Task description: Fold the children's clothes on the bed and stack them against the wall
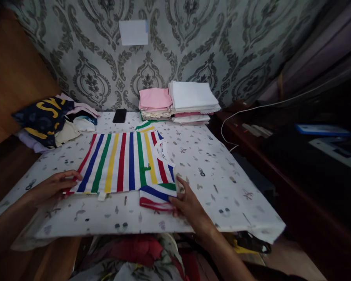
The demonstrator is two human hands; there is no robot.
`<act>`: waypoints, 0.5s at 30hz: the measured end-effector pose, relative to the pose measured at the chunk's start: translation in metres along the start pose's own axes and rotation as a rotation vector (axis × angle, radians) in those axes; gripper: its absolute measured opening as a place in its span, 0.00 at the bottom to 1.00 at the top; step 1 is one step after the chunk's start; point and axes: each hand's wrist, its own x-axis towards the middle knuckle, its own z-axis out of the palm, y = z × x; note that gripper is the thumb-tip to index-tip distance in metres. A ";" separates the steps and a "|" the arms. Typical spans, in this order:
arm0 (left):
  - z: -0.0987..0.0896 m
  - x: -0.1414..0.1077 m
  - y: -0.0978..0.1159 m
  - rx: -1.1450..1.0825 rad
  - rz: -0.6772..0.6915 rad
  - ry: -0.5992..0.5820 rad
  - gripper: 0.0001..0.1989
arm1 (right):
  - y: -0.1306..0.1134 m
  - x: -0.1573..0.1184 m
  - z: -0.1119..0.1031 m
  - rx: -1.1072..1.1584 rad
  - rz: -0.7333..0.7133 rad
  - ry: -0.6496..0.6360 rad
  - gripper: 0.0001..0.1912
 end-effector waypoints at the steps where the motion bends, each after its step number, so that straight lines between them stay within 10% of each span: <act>1: -0.001 0.001 -0.003 0.065 0.002 -0.009 0.23 | 0.003 0.000 -0.003 -0.112 -0.030 -0.011 0.50; 8: 0.003 -0.003 0.016 0.744 0.225 0.172 0.20 | -0.008 0.011 -0.020 -0.947 -0.337 0.192 0.20; 15: 0.087 0.036 0.064 0.882 0.741 0.221 0.27 | -0.042 0.077 0.052 -1.158 -0.842 -0.032 0.24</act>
